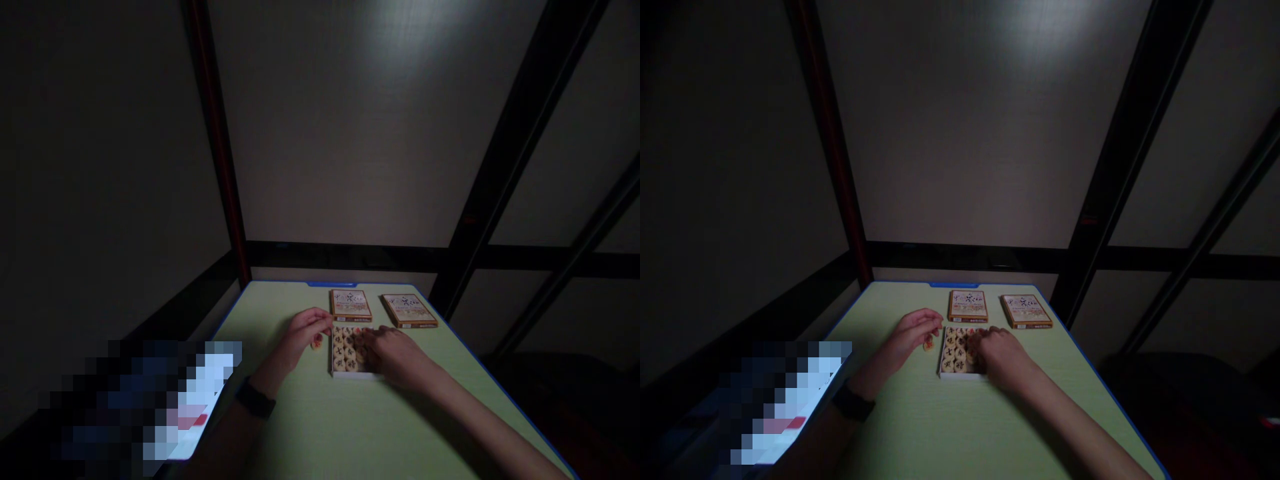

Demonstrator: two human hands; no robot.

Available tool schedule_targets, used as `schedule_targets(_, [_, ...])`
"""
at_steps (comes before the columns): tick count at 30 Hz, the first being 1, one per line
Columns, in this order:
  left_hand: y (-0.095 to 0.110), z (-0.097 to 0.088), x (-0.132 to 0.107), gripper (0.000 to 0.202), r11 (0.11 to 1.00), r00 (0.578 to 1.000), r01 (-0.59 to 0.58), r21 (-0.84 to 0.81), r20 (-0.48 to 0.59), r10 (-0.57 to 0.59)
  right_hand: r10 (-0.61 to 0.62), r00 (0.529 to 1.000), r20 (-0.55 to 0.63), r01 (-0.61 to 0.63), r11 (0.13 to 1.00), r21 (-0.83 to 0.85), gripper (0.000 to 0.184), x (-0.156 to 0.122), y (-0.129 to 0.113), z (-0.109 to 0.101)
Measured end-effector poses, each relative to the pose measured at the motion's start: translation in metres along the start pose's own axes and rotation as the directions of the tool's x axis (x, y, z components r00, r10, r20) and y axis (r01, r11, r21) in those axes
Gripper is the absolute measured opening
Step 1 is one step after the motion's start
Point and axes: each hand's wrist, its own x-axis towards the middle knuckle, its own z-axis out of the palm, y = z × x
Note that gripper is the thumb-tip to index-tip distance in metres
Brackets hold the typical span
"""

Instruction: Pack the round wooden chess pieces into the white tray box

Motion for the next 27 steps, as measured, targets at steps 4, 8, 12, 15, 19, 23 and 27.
schedule_targets(4, [0.002, -0.003, 0.000, 0.023, 0.998, 0.999, -0.034, 0.047, -0.026, 0.036, -0.014, 1.000, -0.013, 0.014, 1.000, 0.014, 0.022, 0.001, 0.002, 0.003])
schedule_targets(8, [0.003, -0.010, 0.006, 0.018, 0.990, 0.992, -0.067, 0.122, -0.096, 0.079, -0.024, 0.999, -0.040, 0.025, 0.999, 0.025, 0.024, 0.001, 0.004, 0.007])
schedule_targets(12, [0.002, -0.018, 0.015, 0.014, 0.977, 0.974, -0.116, 0.180, -0.170, 0.147, -0.019, 0.999, -0.034, 0.019, 1.000, 0.006, 0.023, 0.001, 0.002, 0.006])
schedule_targets(15, [0.006, -0.026, 0.017, 0.006, 0.932, 0.943, -0.096, 0.351, -0.268, 0.198, -0.023, 1.000, -0.016, 0.023, 1.000, -0.009, 0.024, 0.001, 0.000, 0.003])
schedule_targets(19, [0.018, -0.044, 0.009, 0.004, 0.628, 0.935, 0.004, 0.778, -0.226, 0.275, -0.034, 0.999, 0.002, 0.034, 0.999, 0.000, 0.028, 0.001, 0.001, -0.005])
schedule_targets(23, [0.026, -0.068, -0.001, 0.007, 0.397, 0.962, -0.038, 0.917, -0.073, 0.261, -0.041, 0.998, -0.055, 0.045, 0.997, 0.061, 0.017, 0.012, -0.004, -0.018])
schedule_targets(27, [0.021, -0.083, -0.005, 0.029, 0.340, 0.990, -0.135, 0.931, 0.112, 0.088, -0.167, 0.983, -0.074, 0.173, 0.981, 0.092, 0.016, 0.039, -0.029, -0.028])
